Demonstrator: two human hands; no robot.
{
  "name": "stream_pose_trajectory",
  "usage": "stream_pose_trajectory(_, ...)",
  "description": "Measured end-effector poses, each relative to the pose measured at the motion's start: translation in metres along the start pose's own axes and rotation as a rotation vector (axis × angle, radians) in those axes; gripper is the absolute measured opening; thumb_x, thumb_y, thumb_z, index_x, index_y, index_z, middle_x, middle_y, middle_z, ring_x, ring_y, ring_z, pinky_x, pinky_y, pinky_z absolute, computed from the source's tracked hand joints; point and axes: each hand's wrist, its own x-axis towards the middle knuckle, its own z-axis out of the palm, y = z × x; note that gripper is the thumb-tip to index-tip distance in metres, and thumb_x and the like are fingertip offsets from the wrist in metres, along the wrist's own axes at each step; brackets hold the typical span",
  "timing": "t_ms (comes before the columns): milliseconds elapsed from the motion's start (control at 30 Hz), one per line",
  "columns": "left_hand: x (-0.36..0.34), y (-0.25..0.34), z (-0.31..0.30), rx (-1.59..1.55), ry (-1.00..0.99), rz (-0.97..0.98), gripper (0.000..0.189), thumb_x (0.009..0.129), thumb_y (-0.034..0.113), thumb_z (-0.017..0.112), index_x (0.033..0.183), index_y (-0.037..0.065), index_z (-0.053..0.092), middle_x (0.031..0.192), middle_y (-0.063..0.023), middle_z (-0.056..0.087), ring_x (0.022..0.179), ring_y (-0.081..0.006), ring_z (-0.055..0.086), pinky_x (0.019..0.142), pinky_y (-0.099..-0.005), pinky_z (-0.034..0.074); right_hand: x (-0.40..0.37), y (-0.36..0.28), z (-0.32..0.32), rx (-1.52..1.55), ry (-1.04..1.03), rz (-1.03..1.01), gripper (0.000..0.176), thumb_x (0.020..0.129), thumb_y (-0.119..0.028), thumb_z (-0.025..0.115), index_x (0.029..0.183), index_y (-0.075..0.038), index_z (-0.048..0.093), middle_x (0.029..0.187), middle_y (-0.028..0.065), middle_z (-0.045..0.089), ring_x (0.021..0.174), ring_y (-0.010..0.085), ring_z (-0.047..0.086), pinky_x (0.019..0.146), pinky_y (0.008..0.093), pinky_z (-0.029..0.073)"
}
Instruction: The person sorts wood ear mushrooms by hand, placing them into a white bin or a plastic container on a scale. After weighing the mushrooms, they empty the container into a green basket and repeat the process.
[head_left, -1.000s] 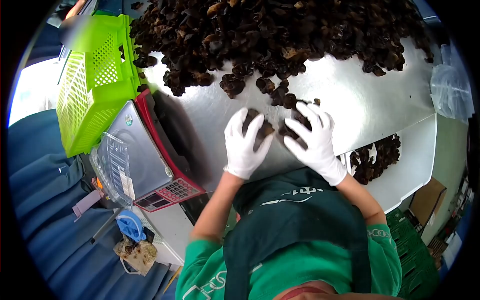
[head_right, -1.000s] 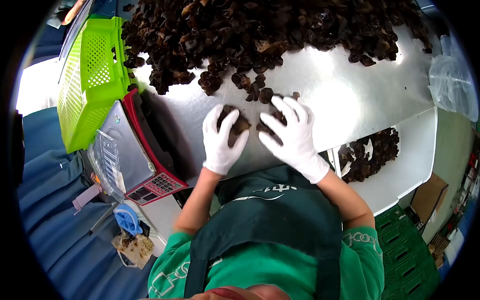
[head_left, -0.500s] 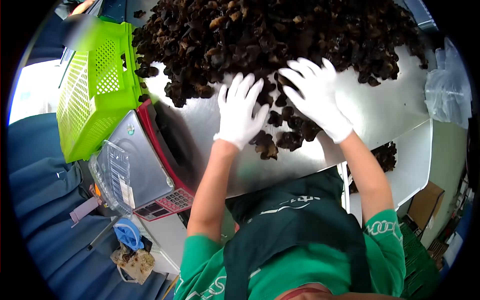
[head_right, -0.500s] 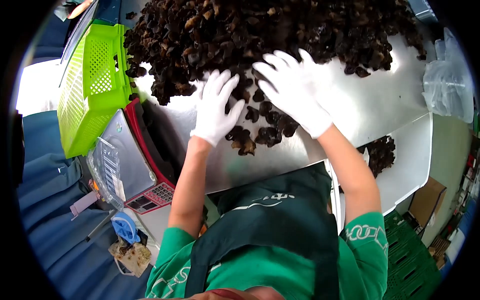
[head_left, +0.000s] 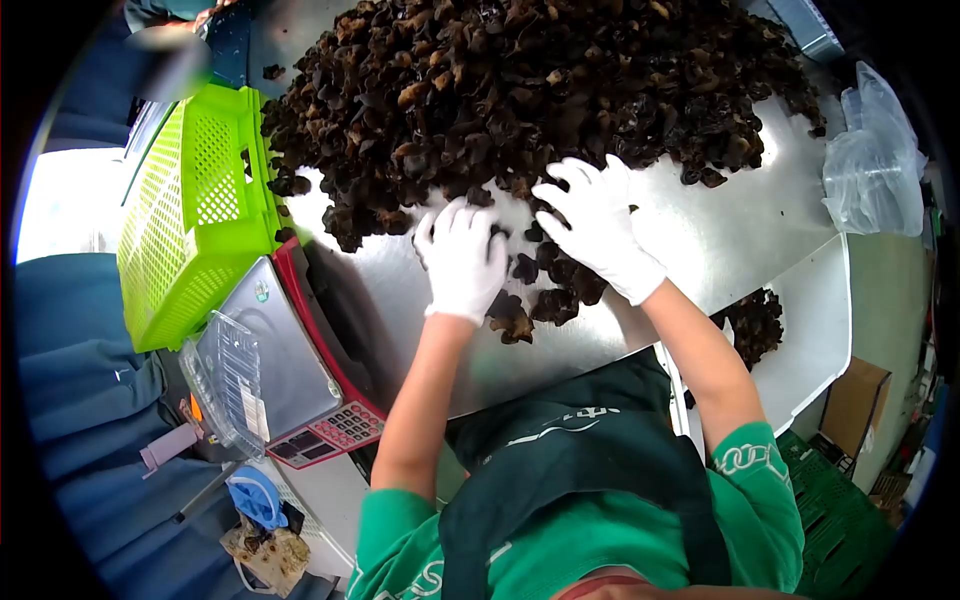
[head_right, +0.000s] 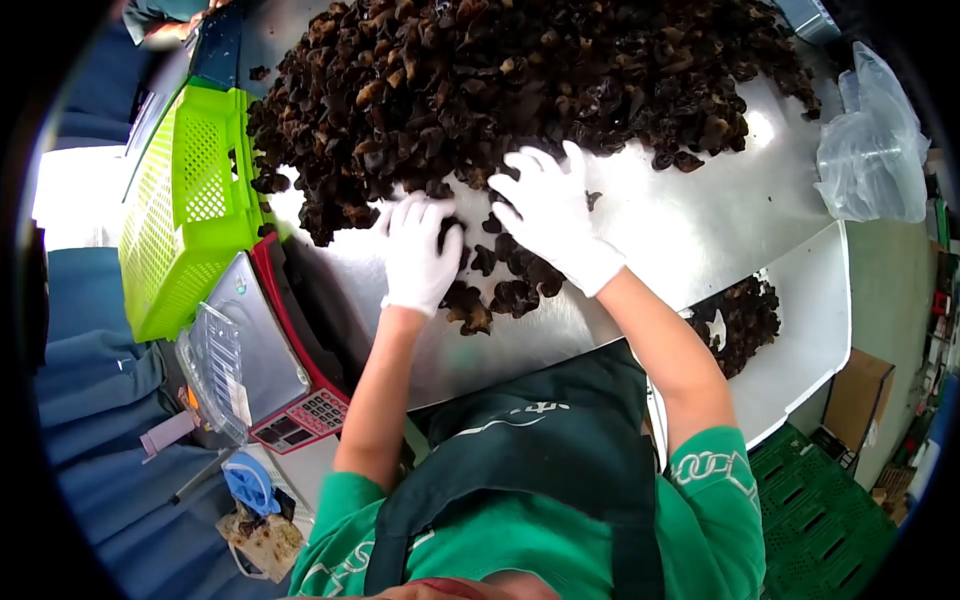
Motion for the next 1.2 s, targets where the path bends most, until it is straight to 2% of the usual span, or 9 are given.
stream_pose_trajectory(133,-0.041,-0.001,-0.039,0.088,-0.022,-0.087,0.024,0.083,0.013,0.07,0.106,0.014,0.065,0.108,-0.005,0.065,0.118,-0.0276,0.058,0.109,-0.0509,0.032,-0.031,0.009,-0.019,-0.001,0.12,0.11,0.007,0.078,-0.017,0.075,0.079,-0.015,0.069,0.102,0.0015,0.067,0.105,0.0252,0.063,0.103,0.0463,0.039)
stream_pose_trajectory(267,-0.016,0.015,-0.04,-0.029,0.045,-0.059,0.03,0.083,0.011,0.074,0.111,0.011,0.066,0.111,-0.0086,0.067,0.113,-0.0314,0.06,0.102,-0.0459,0.041,-0.025,0.0,-0.028,0.071,0.124,0.126,0.012,0.077,-0.017,0.077,0.077,-0.015,0.066,0.104,0.0023,0.065,0.106,0.0268,0.06,0.099,0.0447,0.04)
stream_pose_trajectory(433,0.056,0.021,0.03,-0.083,0.058,0.085,0.043,0.082,0.006,0.068,0.125,0.004,0.064,0.126,-0.0192,0.063,0.118,-0.0396,0.058,0.101,-0.0473,0.048,0.015,-0.001,0.003,-0.043,0.145,0.029,0.03,0.082,-0.03,0.073,0.107,-0.013,0.07,0.129,0.0072,0.062,0.123,0.0277,0.055,0.109,0.0562,0.033)
stream_pose_trajectory(533,0.06,0.023,0.058,-0.172,-0.107,0.037,0.044,0.084,0.004,0.063,0.128,0.005,0.063,0.125,-0.0196,0.061,0.117,-0.0406,0.057,0.101,-0.0464,0.048,0.007,0.011,0.003,-0.107,-0.071,0.097,0.034,0.085,-0.034,0.071,0.112,-0.014,0.073,0.144,0.0101,0.057,0.134,0.0291,0.05,0.115,0.0611,0.026)
stream_pose_trajectory(667,0.03,0.046,0.042,-0.393,-0.29,0.06,0.036,0.087,0.003,0.061,0.122,0.011,0.064,0.116,-0.0163,0.063,0.113,-0.0387,0.058,0.097,-0.0463,0.051,-0.022,0.015,-0.02,0.045,-0.024,0.115,0.026,0.081,-0.033,0.077,0.098,-0.014,0.073,0.128,0.0028,0.063,0.125,0.0266,0.054,0.109,0.0547,0.033)
stream_pose_trajectory(767,0.043,0.054,0.036,-0.318,-0.042,0.107,0.04,0.086,0.007,0.063,0.126,0.009,0.061,0.124,-0.0127,0.06,0.114,-0.0366,0.057,0.095,-0.0462,0.049,-0.018,0.016,-0.027,0.131,-0.006,0.185,0.027,0.084,-0.033,0.075,0.102,-0.013,0.072,0.128,0.0039,0.061,0.125,0.0266,0.054,0.108,0.0527,0.035)
stream_pose_trajectory(867,0.056,0.05,0.061,-0.268,0.028,0.126,0.048,0.086,0.007,0.062,0.134,0.005,0.057,0.134,-0.0195,0.057,0.118,-0.0423,0.056,0.099,-0.049,0.047,0.007,0.016,-0.028,-0.028,0.18,0.182,0.036,0.086,-0.032,0.072,0.12,-0.017,0.072,0.142,0.0106,0.056,0.132,0.0326,0.05,0.106,0.0536,0.038)
stream_pose_trajectory(967,0.04,0.058,0.067,-0.431,-0.119,0.194,0.048,0.085,0.004,0.064,0.133,0.003,0.058,0.132,-0.0232,0.059,0.123,-0.0422,0.056,0.103,-0.0484,0.047,-0.014,0.041,-0.015,-0.132,-0.049,0.209,0.041,0.088,-0.038,0.07,0.124,-0.019,0.072,0.15,0.011,0.052,0.143,0.0346,0.041,0.112,0.0574,0.034)
stream_pose_trajectory(1200,0.052,0.072,0.045,-0.382,0.041,0.209,0.033,0.085,-0.001,0.064,0.117,0.006,0.065,0.124,-0.0163,0.064,0.115,-0.0382,0.06,0.1,-0.0463,0.049,-0.061,0.045,-0.044,0.071,0.103,0.323,0.019,0.085,-0.03,0.075,0.096,-0.015,0.074,0.116,0.0016,0.067,0.116,0.0244,0.06,0.105,0.0461,0.039)
